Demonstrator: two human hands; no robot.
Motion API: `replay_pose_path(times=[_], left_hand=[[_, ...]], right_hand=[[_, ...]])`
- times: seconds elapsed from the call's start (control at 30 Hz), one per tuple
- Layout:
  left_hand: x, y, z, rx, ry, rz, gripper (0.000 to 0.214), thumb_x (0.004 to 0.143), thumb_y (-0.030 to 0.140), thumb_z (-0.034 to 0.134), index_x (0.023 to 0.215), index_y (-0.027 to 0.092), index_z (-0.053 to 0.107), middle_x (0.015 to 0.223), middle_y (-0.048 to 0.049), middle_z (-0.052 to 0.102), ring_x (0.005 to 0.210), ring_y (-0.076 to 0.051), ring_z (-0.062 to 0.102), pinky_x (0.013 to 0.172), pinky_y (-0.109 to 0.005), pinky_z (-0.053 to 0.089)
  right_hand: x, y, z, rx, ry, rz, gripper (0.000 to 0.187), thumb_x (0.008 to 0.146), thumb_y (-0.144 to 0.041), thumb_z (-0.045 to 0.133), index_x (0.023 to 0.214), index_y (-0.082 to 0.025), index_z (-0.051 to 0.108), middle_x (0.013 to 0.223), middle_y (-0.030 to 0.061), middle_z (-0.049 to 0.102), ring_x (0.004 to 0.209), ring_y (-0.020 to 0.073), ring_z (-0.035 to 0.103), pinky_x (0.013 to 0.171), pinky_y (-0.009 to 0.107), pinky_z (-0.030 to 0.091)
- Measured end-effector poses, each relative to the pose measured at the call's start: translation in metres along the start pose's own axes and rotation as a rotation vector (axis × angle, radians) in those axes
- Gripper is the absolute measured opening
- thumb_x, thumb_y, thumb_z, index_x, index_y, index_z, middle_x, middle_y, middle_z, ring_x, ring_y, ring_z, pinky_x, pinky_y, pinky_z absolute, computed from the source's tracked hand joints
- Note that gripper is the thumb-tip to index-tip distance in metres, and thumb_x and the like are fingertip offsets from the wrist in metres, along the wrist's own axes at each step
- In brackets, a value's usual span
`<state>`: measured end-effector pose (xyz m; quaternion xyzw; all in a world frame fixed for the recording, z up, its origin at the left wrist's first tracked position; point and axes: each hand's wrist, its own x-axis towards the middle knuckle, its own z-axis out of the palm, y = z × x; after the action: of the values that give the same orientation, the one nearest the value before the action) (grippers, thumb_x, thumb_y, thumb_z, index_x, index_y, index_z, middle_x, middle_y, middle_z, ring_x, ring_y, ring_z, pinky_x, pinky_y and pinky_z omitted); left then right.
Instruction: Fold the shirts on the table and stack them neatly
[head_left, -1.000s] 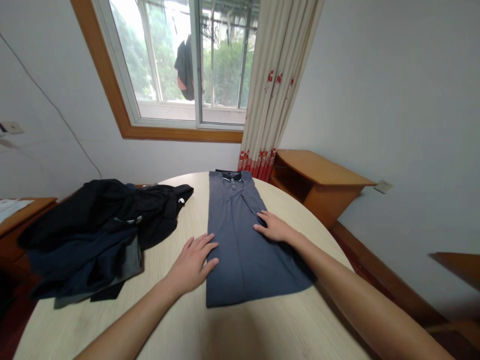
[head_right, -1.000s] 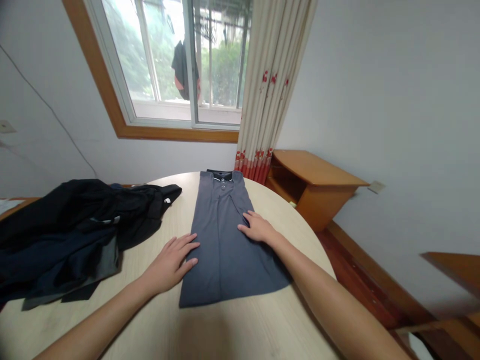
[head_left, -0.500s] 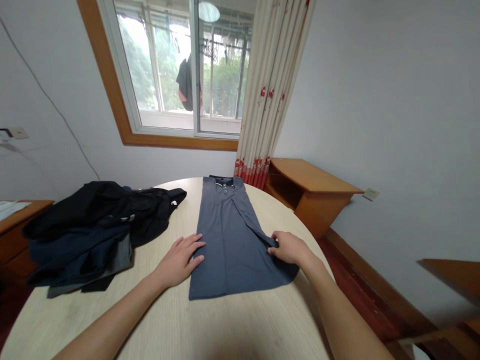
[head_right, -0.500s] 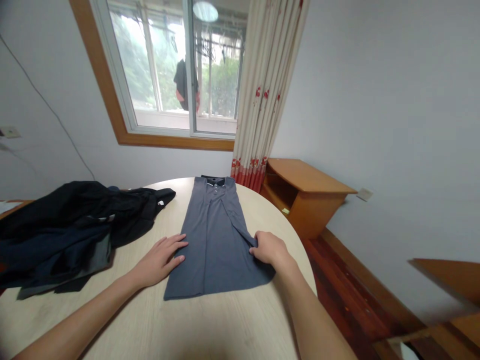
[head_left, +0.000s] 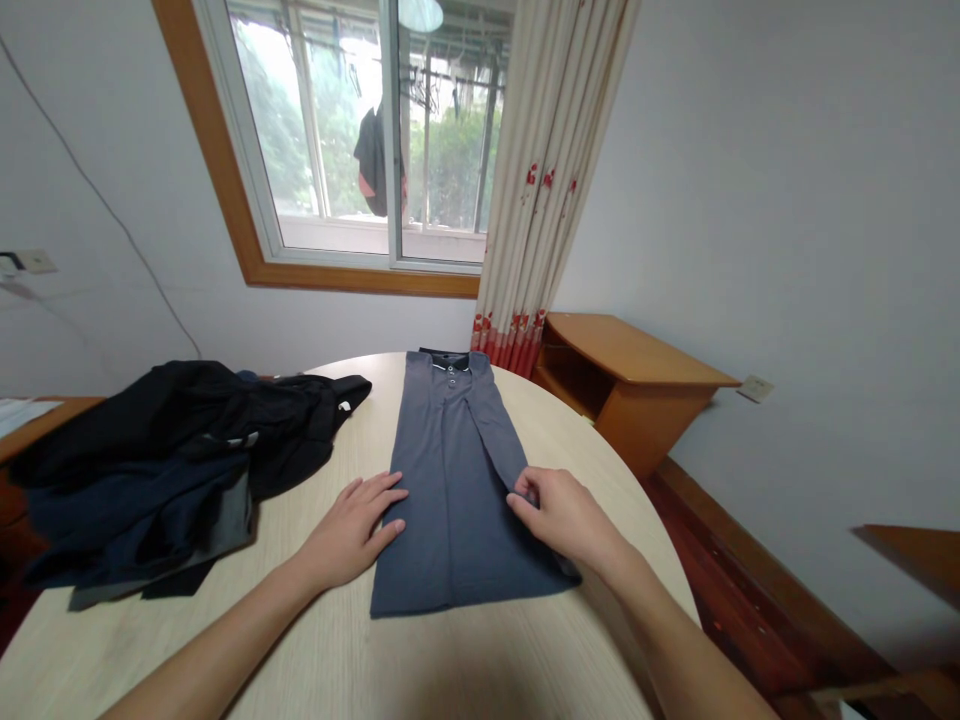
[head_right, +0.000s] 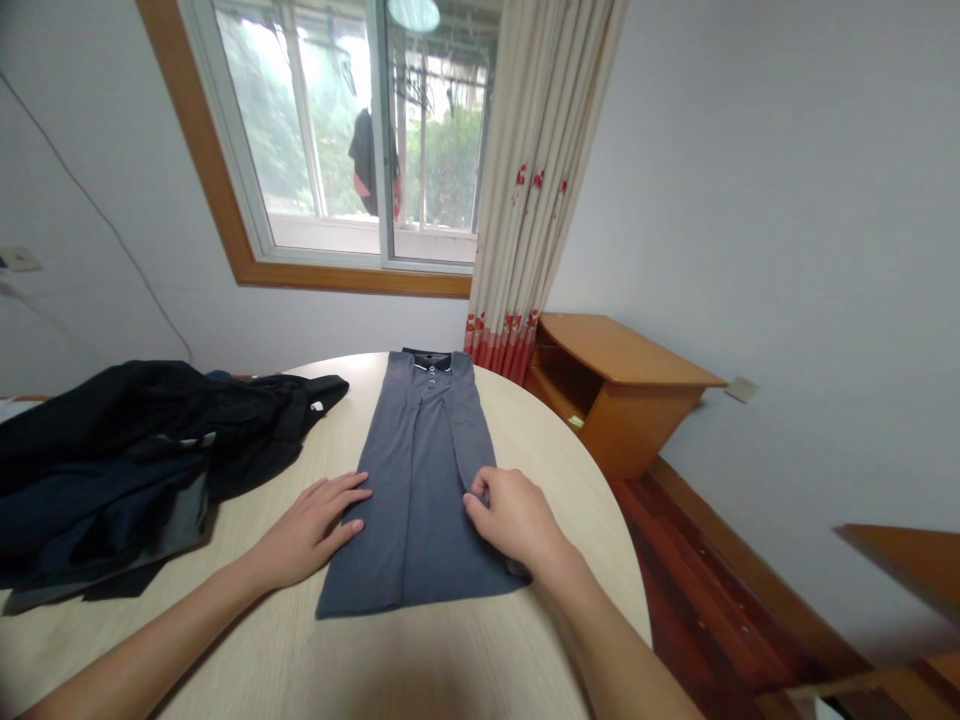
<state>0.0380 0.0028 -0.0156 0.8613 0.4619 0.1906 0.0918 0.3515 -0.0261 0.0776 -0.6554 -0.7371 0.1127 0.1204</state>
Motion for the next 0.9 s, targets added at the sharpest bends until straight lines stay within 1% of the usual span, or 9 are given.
replay_pose_path(times=[0.07, 0.23, 0.33, 0.4, 0.47, 0.5, 0.6, 0.77, 0.9], left_hand=[[0.000, -0.001, 0.001, -0.003, 0.004, 0.004, 0.042, 0.100, 0.047, 0.046, 0.132, 0.025, 0.062, 0.152, -0.0116, 0.050, 0.141, -0.029, 0.046, 0.118, -0.058, 0.031], [0.000, 0.001, -0.001, 0.002, -0.027, -0.012, 0.042, 0.100, 0.046, 0.045, 0.133, 0.025, 0.061, 0.154, -0.0113, 0.049, 0.142, -0.029, 0.044, 0.118, -0.059, 0.030], [0.001, 0.003, -0.003, 0.007, -0.037, -0.017, 0.042, 0.100, 0.045, 0.045, 0.133, 0.025, 0.060, 0.154, -0.0113, 0.049, 0.143, -0.029, 0.044, 0.118, -0.059, 0.030], [0.002, 0.004, -0.004, 0.004, -0.039, -0.015, 0.042, 0.100, 0.045, 0.045, 0.133, 0.024, 0.060, 0.154, -0.0116, 0.049, 0.143, -0.029, 0.044, 0.118, -0.060, 0.030], [0.002, 0.004, -0.004, 0.001, -0.043, -0.016, 0.042, 0.100, 0.045, 0.045, 0.133, 0.024, 0.060, 0.154, -0.0119, 0.049, 0.142, -0.030, 0.044, 0.119, -0.060, 0.029], [0.002, 0.004, -0.005, 0.003, -0.048, -0.019, 0.042, 0.100, 0.044, 0.045, 0.134, 0.024, 0.060, 0.154, -0.0121, 0.048, 0.142, -0.030, 0.044, 0.119, -0.060, 0.029], [0.001, 0.007, -0.006, 0.013, -0.061, -0.021, 0.043, 0.100, 0.044, 0.046, 0.135, 0.023, 0.060, 0.155, -0.0126, 0.046, 0.144, -0.030, 0.043, 0.119, -0.061, 0.028], [-0.008, 0.018, -0.009, -0.022, -0.086, 0.101, 0.049, 0.097, 0.047, 0.054, 0.141, 0.026, 0.056, 0.159, -0.0111, 0.041, 0.149, -0.031, 0.033, 0.120, -0.060, 0.027], [-0.013, 0.026, -0.017, -0.068, -0.167, 0.175, 0.047, 0.095, 0.046, 0.058, 0.137, 0.027, 0.059, 0.155, -0.0099, 0.047, 0.146, -0.030, 0.039, 0.119, -0.058, 0.030]], right_hand=[[-0.001, -0.003, 0.002, 0.032, -0.040, -0.013, 0.017, 0.089, -0.036, 0.057, 0.082, -0.023, 0.067, 0.083, 0.0048, 0.074, 0.074, 0.0196, 0.065, 0.062, 0.027, 0.036], [-0.002, -0.009, 0.005, 0.017, -0.266, -0.001, 0.037, 0.087, -0.056, 0.063, 0.071, -0.023, 0.069, 0.077, 0.0044, 0.074, 0.069, 0.0196, 0.066, 0.059, 0.028, 0.036], [0.008, -0.002, 0.012, 0.043, -0.086, 0.009, 0.042, 0.091, -0.061, 0.054, 0.088, -0.024, 0.074, 0.087, 0.0064, 0.076, 0.080, 0.0226, 0.070, 0.067, 0.030, 0.044], [0.021, 0.008, 0.022, 0.045, 0.070, -0.054, 0.045, 0.094, -0.057, 0.051, 0.114, -0.023, 0.072, 0.114, 0.0105, 0.075, 0.103, 0.0261, 0.069, 0.086, 0.034, 0.049], [0.034, 0.020, 0.035, 0.021, 0.116, -0.168, 0.057, 0.094, -0.054, 0.052, 0.138, -0.019, 0.059, 0.144, 0.0147, 0.058, 0.133, 0.0294, 0.054, 0.109, 0.042, 0.040], [0.040, 0.026, 0.042, 0.003, 0.089, -0.209, 0.064, 0.094, -0.055, 0.052, 0.146, -0.018, 0.052, 0.154, 0.0154, 0.047, 0.143, 0.0303, 0.042, 0.117, 0.046, 0.032], [0.050, 0.034, 0.059, -0.033, -0.072, -0.218, 0.074, 0.097, -0.059, 0.044, 0.157, -0.017, 0.035, 0.165, 0.0143, 0.026, 0.154, 0.0302, 0.021, 0.123, 0.054, 0.018], [0.047, 0.028, 0.066, -0.078, -0.079, -0.233, 0.077, 0.099, -0.064, 0.033, 0.159, -0.017, 0.029, 0.166, 0.0123, 0.019, 0.156, 0.0277, 0.013, 0.124, 0.055, 0.007], [0.046, 0.030, 0.066, -0.073, -0.093, -0.189, 0.072, 0.101, -0.061, 0.025, 0.159, -0.018, 0.029, 0.167, 0.0112, 0.019, 0.156, 0.0265, 0.013, 0.124, 0.057, 0.009]])
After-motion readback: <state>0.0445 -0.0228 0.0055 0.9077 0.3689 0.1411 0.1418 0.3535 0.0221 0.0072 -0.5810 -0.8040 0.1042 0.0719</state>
